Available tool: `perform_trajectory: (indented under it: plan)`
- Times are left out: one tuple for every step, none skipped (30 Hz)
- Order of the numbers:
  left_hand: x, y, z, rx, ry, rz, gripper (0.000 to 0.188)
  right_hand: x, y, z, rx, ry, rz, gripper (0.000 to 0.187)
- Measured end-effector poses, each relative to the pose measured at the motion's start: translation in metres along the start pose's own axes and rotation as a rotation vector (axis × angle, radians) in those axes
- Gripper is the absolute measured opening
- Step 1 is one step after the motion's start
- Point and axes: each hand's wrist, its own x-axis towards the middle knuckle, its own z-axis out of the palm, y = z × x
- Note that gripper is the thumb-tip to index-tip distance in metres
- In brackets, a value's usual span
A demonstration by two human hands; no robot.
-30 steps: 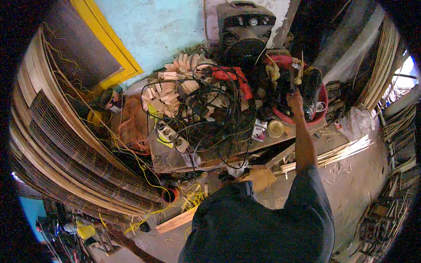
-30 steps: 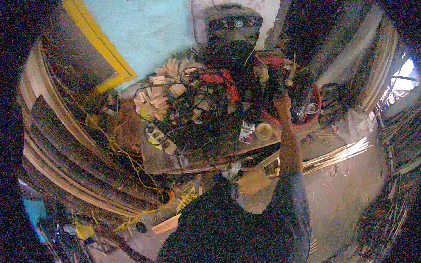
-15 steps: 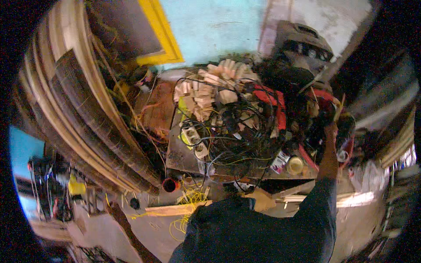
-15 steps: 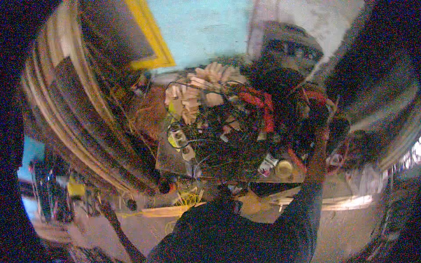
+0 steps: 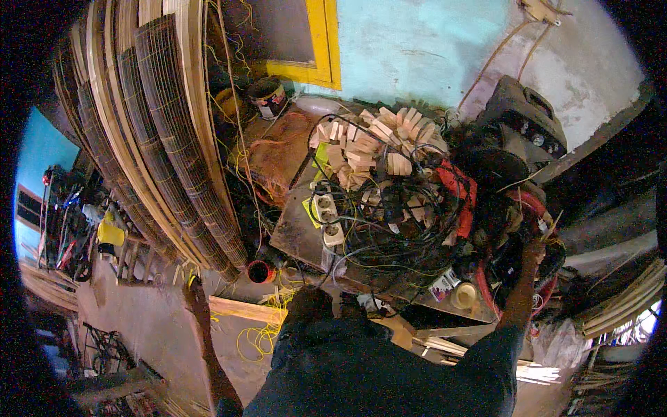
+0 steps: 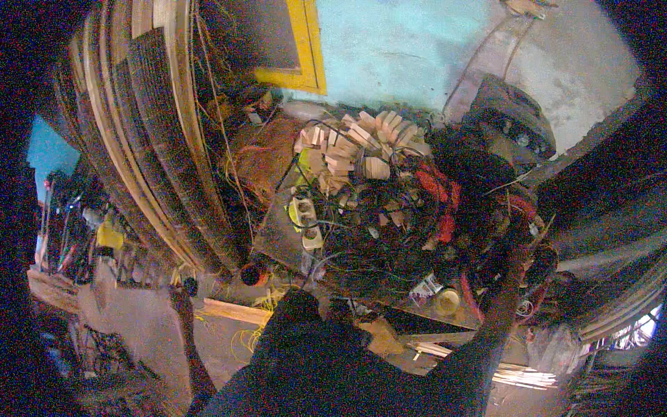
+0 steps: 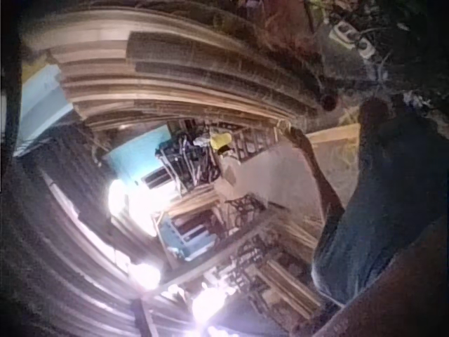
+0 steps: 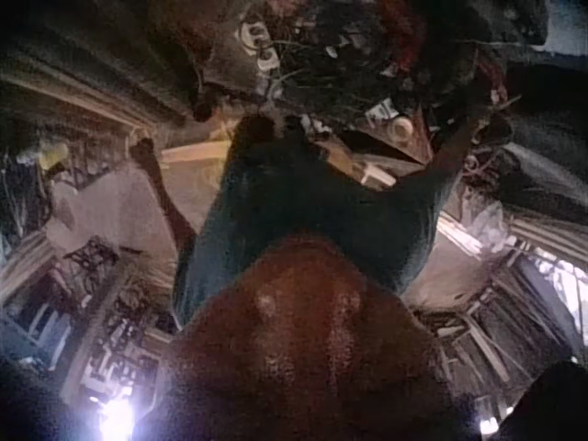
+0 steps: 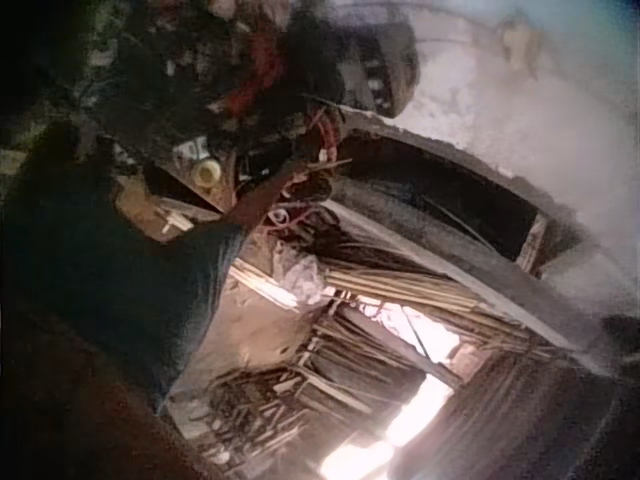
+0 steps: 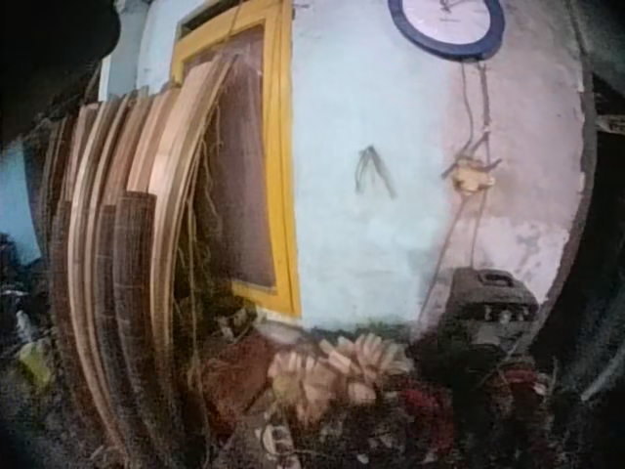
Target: The person repeatedly pulls a yellow cord from a spool, measures it against a wooden plank, and ties it into loops. They use a hand saw to cut the cord and continue the process of measuring and tying.
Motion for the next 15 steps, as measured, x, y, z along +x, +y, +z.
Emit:
perform_trajectory:
  plan:
    - [-0.006,0.012,0.000,-0.044,-0.038,-0.079,0.029,0.004,-0.021,-0.006,0.024,0.048,-0.077,0.032]
    - [-0.013,0.024,-0.002,-0.082,-0.074,-0.158,0.029,0.000,-0.042,-0.006,0.065,0.110,-0.175,0.032]
    - [-0.022,-0.005,0.007,-0.152,-0.006,-0.120,0.028,-0.007,-0.075,-0.008,0.137,0.146,-0.250,0.032]
    - [-0.031,-0.021,0.012,-0.050,-0.074,-0.162,0.029,-0.015,-0.097,-0.016,0.171,0.183,-0.275,0.031]
    - [-0.034,-0.027,0.020,0.046,-0.152,-0.191,0.030,-0.031,-0.129,-0.024,0.219,0.197,-0.293,0.029]
    - [-0.040,-0.031,0.030,0.111,-0.190,-0.202,0.029,-0.048,-0.165,-0.027,0.283,0.184,-0.305,0.027]
    - [-0.049,-0.015,0.036,0.172,-0.168,-0.248,0.028,-0.061,-0.204,-0.023,0.364,0.149,-0.346,0.025]
    - [-0.046,0.015,0.059,0.182,-0.097,-0.282,0.028,-0.077,-0.236,-0.023,0.423,0.099,-0.369,0.024]
    - [-0.043,0.039,0.078,0.164,-0.008,-0.320,0.028,-0.092,-0.263,-0.016,0.435,0.031,-0.387,0.023]
    - [-0.040,0.059,0.099,0.081,0.075,-0.352,0.029,-0.103,-0.290,-0.010,0.418,-0.040,-0.406,0.021]
    - [-0.042,0.048,0.115,-0.123,0.164,-0.372,0.030,-0.110,-0.311,-0.002,0.367,-0.099,-0.438,0.023]
    - [-0.044,0.037,0.131,-0.330,0.258,-0.377,0.032,-0.116,-0.331,0.005,0.316,-0.155,-0.472,0.024]
    - [-0.037,0.038,0.140,-0.506,0.161,-0.390,0.033,-0.124,-0.354,0.014,0.444,-0.221,-0.448,0.030]
    - [-0.029,0.041,0.151,-0.675,0.038,-0.396,0.035,-0.132,-0.373,0.022,0.561,-0.279,-0.406,0.036]
    - [-0.028,0.040,0.155,-0.830,-0.095,-0.406,0.036,-0.138,-0.380,0.040,0.565,-0.202,-0.533,0.044]
